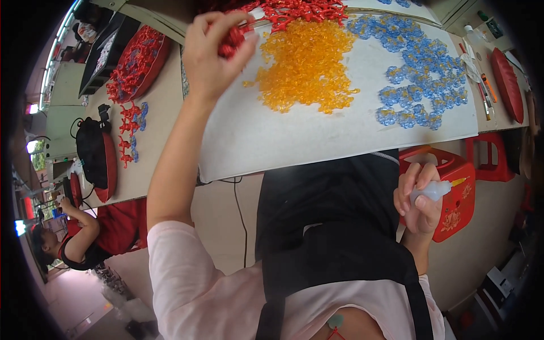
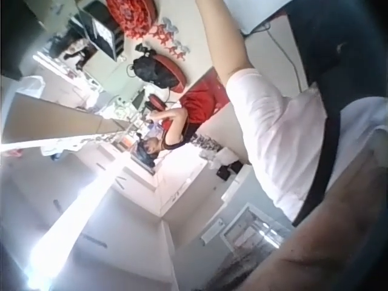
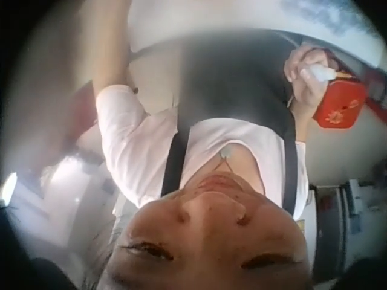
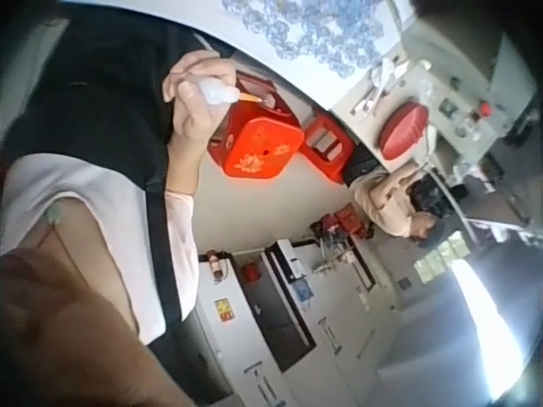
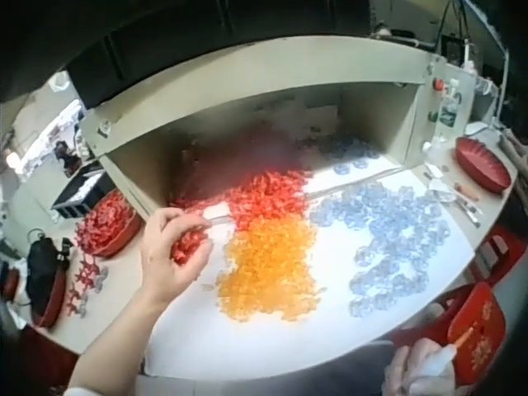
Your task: The person applies glue to plastic figurines using a squeeze bottle, attaches plastic bases to them, and places the assembled figurines onto the table.
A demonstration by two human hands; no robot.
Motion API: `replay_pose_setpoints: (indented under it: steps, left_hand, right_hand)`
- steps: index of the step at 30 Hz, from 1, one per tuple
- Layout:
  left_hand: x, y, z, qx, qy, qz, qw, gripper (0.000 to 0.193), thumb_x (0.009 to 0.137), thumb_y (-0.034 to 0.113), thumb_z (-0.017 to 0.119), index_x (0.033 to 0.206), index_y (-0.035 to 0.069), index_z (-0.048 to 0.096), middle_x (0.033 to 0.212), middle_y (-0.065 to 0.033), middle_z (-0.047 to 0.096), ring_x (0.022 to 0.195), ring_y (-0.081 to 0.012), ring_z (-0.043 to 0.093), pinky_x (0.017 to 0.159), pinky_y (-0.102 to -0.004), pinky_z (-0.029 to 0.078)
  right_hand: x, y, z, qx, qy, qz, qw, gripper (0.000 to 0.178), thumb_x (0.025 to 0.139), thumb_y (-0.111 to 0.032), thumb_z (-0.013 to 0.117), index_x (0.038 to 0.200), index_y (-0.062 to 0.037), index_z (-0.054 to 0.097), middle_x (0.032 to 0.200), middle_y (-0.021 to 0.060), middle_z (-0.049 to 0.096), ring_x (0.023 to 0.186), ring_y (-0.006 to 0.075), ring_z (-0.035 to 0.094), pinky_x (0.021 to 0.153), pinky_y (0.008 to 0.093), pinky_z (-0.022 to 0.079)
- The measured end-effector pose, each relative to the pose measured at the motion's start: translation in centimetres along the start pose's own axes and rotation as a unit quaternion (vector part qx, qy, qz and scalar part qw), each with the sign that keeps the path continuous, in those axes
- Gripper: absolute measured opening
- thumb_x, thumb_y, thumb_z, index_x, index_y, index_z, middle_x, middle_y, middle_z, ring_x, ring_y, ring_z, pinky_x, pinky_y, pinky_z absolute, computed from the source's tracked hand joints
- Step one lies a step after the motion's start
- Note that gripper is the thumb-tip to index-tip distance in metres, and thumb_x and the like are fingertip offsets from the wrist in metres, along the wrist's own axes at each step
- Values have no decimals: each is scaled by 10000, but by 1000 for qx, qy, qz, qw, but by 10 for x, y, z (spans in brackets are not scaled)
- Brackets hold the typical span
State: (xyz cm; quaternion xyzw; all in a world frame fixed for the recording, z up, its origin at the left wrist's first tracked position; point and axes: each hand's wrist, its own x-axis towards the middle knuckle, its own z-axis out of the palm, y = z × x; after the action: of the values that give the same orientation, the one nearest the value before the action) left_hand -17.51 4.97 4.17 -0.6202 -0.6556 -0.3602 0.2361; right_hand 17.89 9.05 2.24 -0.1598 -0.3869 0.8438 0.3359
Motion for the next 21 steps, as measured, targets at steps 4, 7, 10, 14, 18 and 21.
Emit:
replay_pose_setpoints:
  steps: [4,7,10,14,18,21]
  left_hand:
    - [-61,35,-22,-36,-109,29,993,265,600,186,681,859,215,631,870,-59,516,750,-217,493,628,-289,412]
    - [-77,43,-25,-40,-181,61,981,311,613,216,673,916,259,621,924,-47,524,815,-215,491,706,-327,403]
    - [-73,50,-29,-37,-257,105,960,395,598,253,683,986,260,613,1042,-64,528,947,-287,486,832,-424,350]
    - [-72,54,-41,-23,-284,76,955,471,616,367,669,1072,332,560,1149,-48,479,1054,-279,432,914,-506,265]
    - [-83,42,-65,11,-200,-2,980,383,656,253,670,1031,212,601,1142,-80,490,1041,-269,448,885,-458,317]
    - [-110,19,-77,-55,-105,-255,960,310,689,196,657,977,93,608,1001,-94,548,907,-243,502,785,-352,391]
  right_hand:
    - [4,6,9,-3,-34,25,999,179,689,-66,563,813,-36,438,766,130,460,520,118,432,449,220,403]
    - [5,10,18,-10,-42,29,999,181,687,-66,565,814,-34,440,761,131,460,524,119,435,450,220,403]
    - [3,12,23,-11,-48,30,998,180,685,-66,568,809,-34,441,763,135,464,521,118,433,449,220,402]
    - [1,18,22,-15,-45,29,998,191,686,-73,570,815,-34,435,778,141,468,505,115,425,442,220,401]
    - [2,20,21,-27,-39,28,998,260,684,-73,562,892,-29,413,797,142,467,503,119,434,436,216,401]
    - [5,21,23,-46,-19,24,998,370,675,-104,560,981,-40,362,882,163,449,508,141,462,419,211,402]
